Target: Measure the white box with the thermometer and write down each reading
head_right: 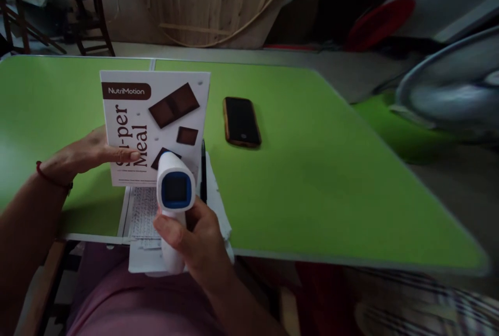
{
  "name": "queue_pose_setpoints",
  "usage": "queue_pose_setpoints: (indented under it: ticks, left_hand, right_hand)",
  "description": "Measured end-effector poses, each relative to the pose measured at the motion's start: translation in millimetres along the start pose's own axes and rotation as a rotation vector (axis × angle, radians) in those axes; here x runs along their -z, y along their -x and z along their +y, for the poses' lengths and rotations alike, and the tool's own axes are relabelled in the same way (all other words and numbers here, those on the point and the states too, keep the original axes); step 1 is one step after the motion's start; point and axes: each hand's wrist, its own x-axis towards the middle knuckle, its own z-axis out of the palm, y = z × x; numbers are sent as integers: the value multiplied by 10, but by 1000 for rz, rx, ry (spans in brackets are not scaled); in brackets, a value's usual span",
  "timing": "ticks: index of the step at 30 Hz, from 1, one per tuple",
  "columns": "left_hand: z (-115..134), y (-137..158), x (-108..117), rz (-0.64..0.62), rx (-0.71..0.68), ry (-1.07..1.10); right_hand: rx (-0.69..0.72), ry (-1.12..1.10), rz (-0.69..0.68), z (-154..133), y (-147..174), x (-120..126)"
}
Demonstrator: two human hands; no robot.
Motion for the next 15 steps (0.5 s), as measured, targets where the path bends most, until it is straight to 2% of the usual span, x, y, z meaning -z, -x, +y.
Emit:
queue_pose_setpoints:
  ticks: [6,15]
  left_hand:
    - [23,-2,-1,3,-18,-53]
    - [-5,-11,17,-13,-25,-32]
  right_hand:
    - [-40,15,77,-55,50,-120]
    - [40,34,45,20,-17,-62]
